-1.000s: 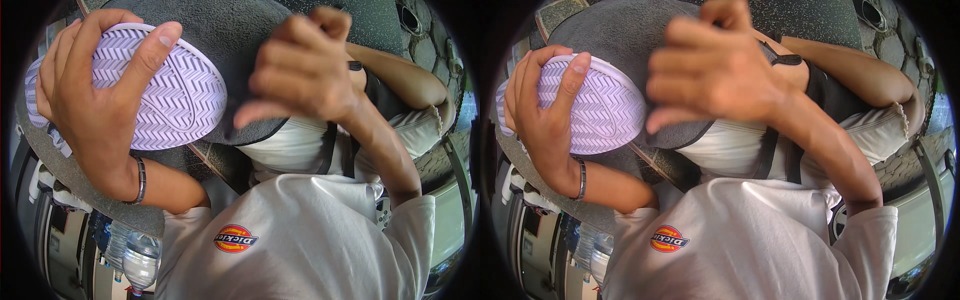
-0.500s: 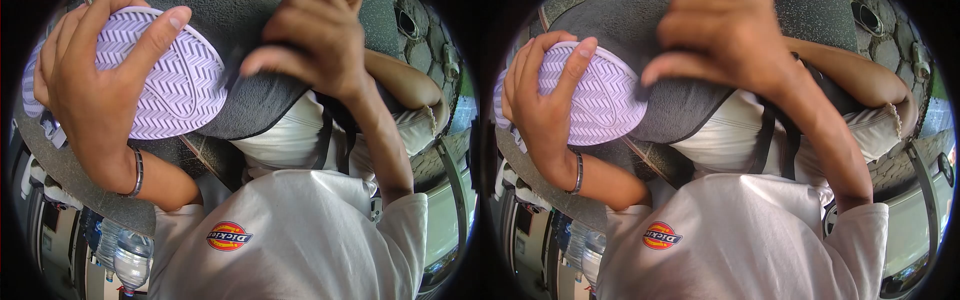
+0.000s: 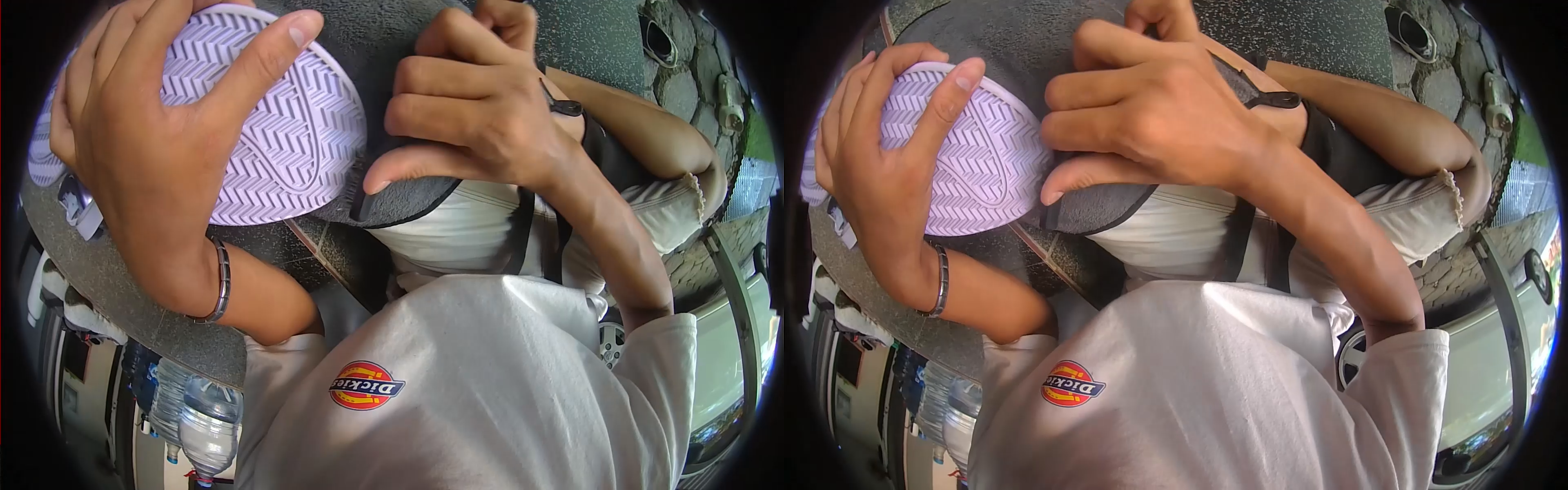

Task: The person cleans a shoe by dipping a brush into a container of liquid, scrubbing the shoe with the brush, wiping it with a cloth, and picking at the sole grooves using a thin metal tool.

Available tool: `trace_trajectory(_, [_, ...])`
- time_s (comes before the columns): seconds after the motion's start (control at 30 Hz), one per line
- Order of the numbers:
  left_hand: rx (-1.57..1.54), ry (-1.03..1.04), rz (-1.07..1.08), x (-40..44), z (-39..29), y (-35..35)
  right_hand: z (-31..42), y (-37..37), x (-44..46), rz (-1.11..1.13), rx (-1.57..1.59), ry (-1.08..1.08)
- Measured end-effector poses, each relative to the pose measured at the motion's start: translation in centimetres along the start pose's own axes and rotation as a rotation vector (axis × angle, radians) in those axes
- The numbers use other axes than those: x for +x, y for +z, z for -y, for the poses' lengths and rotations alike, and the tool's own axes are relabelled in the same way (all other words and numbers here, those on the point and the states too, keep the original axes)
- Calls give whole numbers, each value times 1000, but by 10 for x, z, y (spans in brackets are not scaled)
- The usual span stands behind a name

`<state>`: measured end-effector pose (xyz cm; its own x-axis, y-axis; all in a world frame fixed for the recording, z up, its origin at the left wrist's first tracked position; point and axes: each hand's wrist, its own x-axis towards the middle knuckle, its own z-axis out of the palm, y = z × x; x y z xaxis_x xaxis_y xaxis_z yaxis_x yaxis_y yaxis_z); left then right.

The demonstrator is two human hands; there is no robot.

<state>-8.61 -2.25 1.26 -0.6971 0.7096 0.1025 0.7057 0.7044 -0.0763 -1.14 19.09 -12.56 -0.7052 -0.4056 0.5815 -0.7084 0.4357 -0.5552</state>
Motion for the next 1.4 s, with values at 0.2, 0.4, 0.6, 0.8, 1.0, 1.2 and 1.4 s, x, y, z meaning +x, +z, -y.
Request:
trace_trajectory(0.2, [7,-10,10,-1,-1,-1,10,-22,18,34,-18,89])
trace_trajectory(0.4, [94,0,13,1,-3,-3,0,-2,8,-199,100,21])
trace_trajectory(0.6, [114,-53,38,1,-4,-4,3,-9,9,-156,38,38])
trace_trajectory(0.8, [153,-49,78,4,-6,-6,0,-16,3,-4,2,14])
trace_trajectory(1.0, [125,-25,73,1,3,-3,-4,-11,11,-206,-110,0])
trace_trajectory(1.2, [101,-97,5,-7,-2,0,-21,-22,3,-316,-68,209])
trace_trajectory(1.4, [27,-65,38,-8,8,-1,-10,-27,2,-192,-135,192])
